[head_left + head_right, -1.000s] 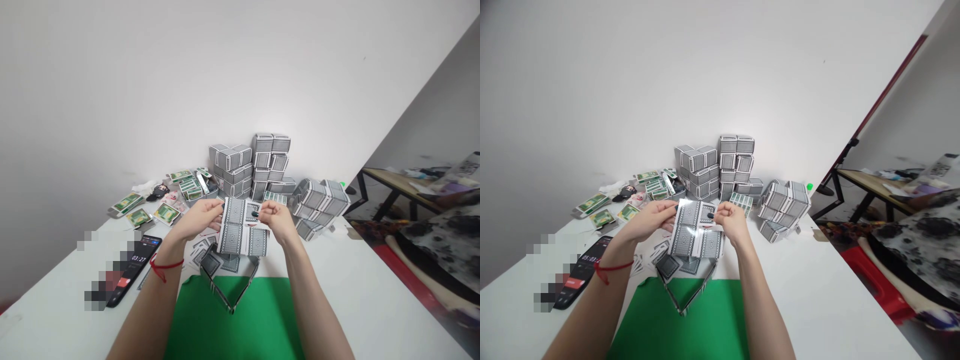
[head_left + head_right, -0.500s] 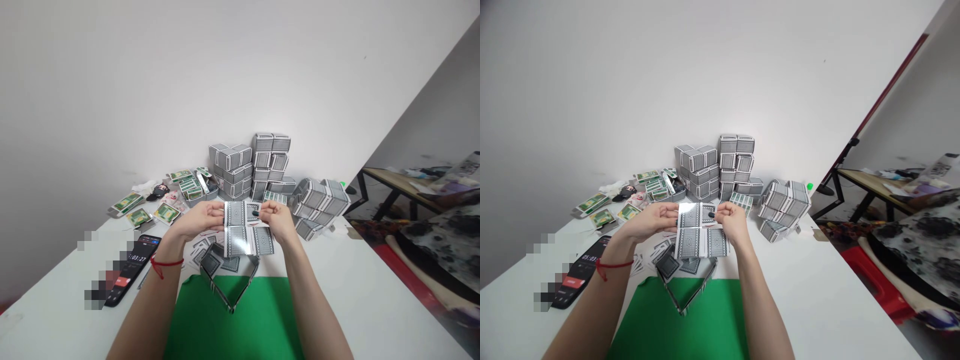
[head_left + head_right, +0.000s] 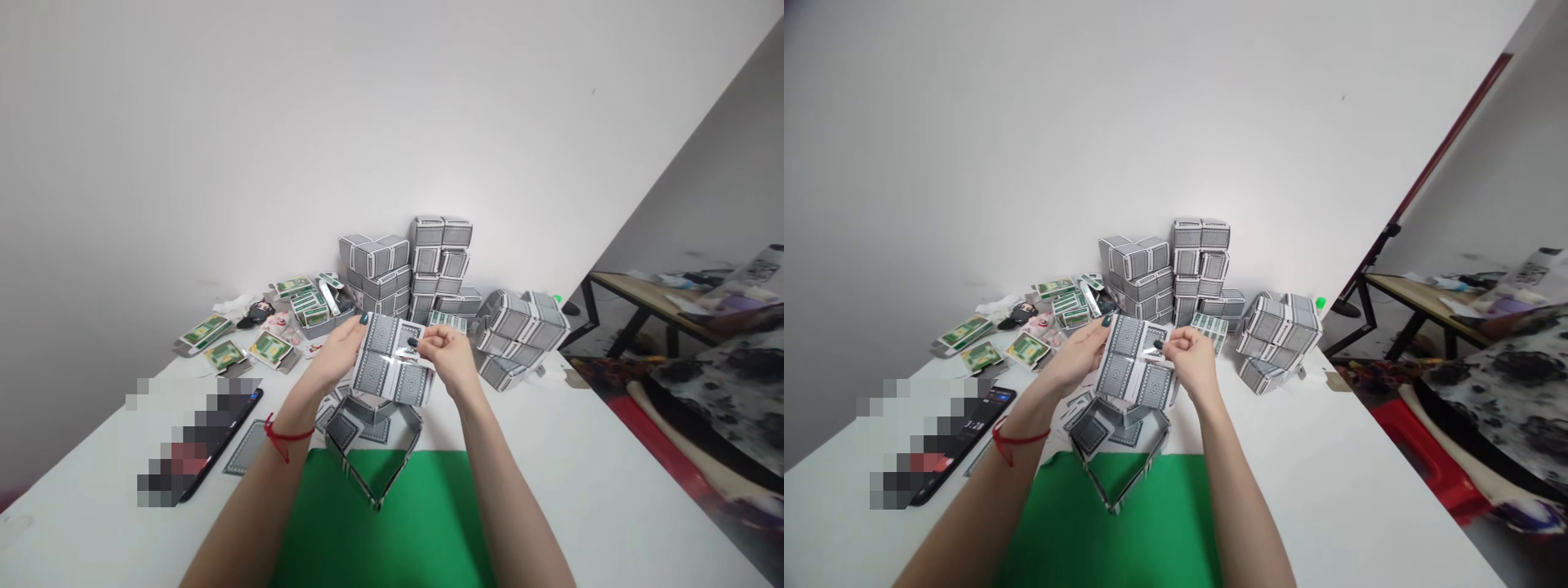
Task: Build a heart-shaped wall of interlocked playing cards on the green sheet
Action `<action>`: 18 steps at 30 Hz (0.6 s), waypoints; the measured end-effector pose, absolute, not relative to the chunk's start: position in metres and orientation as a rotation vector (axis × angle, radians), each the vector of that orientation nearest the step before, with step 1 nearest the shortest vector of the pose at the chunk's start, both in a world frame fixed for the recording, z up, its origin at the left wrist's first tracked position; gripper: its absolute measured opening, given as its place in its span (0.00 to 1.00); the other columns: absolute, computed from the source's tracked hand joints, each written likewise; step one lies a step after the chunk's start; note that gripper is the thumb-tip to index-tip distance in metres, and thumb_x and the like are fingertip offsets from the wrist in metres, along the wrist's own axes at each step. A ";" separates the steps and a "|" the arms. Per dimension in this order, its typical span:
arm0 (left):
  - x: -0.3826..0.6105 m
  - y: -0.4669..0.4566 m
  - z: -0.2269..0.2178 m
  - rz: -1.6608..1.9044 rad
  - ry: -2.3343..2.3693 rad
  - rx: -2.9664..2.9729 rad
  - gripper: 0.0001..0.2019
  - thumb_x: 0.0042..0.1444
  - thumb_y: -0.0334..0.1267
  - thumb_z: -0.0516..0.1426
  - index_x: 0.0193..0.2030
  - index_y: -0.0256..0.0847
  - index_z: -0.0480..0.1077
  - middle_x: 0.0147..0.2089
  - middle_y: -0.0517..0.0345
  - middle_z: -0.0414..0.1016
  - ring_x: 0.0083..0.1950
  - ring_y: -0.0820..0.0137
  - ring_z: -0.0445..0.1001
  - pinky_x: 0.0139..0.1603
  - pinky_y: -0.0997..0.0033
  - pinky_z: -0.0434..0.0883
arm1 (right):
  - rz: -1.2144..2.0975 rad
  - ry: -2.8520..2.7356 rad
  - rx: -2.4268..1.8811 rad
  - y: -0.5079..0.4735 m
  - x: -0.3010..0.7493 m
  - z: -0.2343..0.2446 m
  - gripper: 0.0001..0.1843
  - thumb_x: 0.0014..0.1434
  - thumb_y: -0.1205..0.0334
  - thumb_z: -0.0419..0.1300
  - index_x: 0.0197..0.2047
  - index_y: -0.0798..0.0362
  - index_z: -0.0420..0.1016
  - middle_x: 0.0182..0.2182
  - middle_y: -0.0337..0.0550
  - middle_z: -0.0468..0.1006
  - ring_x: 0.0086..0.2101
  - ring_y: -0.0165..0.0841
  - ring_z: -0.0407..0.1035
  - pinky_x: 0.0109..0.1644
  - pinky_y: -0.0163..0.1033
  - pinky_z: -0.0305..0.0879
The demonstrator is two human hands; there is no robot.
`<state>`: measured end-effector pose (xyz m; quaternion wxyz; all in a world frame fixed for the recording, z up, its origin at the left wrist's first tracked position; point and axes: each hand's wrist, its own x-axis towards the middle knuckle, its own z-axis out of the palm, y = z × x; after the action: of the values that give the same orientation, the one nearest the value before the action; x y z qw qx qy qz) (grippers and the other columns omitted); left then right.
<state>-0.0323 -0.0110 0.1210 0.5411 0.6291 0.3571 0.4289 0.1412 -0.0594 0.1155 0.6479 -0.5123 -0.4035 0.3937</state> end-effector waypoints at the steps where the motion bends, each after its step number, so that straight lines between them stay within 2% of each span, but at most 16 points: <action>1: -0.029 -0.011 0.120 1.050 0.882 1.576 0.14 0.55 0.46 0.51 0.39 0.37 0.68 0.33 0.58 0.73 0.35 0.70 0.71 0.35 0.71 0.68 | 0.897 -0.926 -1.166 -0.060 0.140 0.116 0.19 0.28 0.60 0.71 0.22 0.55 0.67 0.13 0.31 0.70 0.16 0.24 0.61 0.23 0.30 0.56; 4: -0.022 -0.014 0.117 1.113 1.069 1.812 0.10 0.54 0.41 0.51 0.41 0.38 0.65 0.38 0.55 0.73 0.41 0.65 0.71 0.43 0.66 0.66 | 0.916 -0.941 -1.171 -0.062 0.137 0.117 0.19 0.29 0.59 0.71 0.22 0.55 0.66 0.13 0.31 0.68 0.16 0.24 0.61 0.22 0.30 0.55; 6: -0.021 -0.015 0.117 1.113 1.194 1.919 0.09 0.55 0.39 0.50 0.40 0.39 0.64 0.39 0.53 0.72 0.42 0.63 0.71 0.44 0.63 0.65 | 0.926 -0.943 -1.172 -0.062 0.136 0.117 0.20 0.29 0.59 0.71 0.21 0.54 0.65 0.12 0.30 0.67 0.15 0.24 0.60 0.22 0.30 0.54; 11: -0.019 -0.018 0.118 1.092 1.275 2.017 0.06 0.56 0.37 0.47 0.40 0.40 0.60 0.38 0.52 0.71 0.41 0.62 0.71 0.42 0.63 0.66 | 0.932 -0.939 -1.186 -0.062 0.134 0.113 0.20 0.29 0.58 0.71 0.21 0.54 0.65 0.12 0.31 0.68 0.15 0.25 0.60 0.20 0.30 0.53; 18: -0.013 -0.020 0.114 1.057 1.281 2.038 0.03 0.56 0.37 0.47 0.33 0.42 0.57 0.32 0.57 0.68 0.36 0.64 0.70 0.38 0.65 0.66 | 0.904 -0.952 -1.220 -0.063 0.131 0.116 0.19 0.30 0.58 0.71 0.19 0.54 0.64 0.11 0.30 0.67 0.15 0.26 0.63 0.22 0.32 0.57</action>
<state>-0.0127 -0.0203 0.1143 0.2537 0.7498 0.4712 0.3890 0.1310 -0.0626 0.1162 0.6249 -0.5314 -0.4147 0.3938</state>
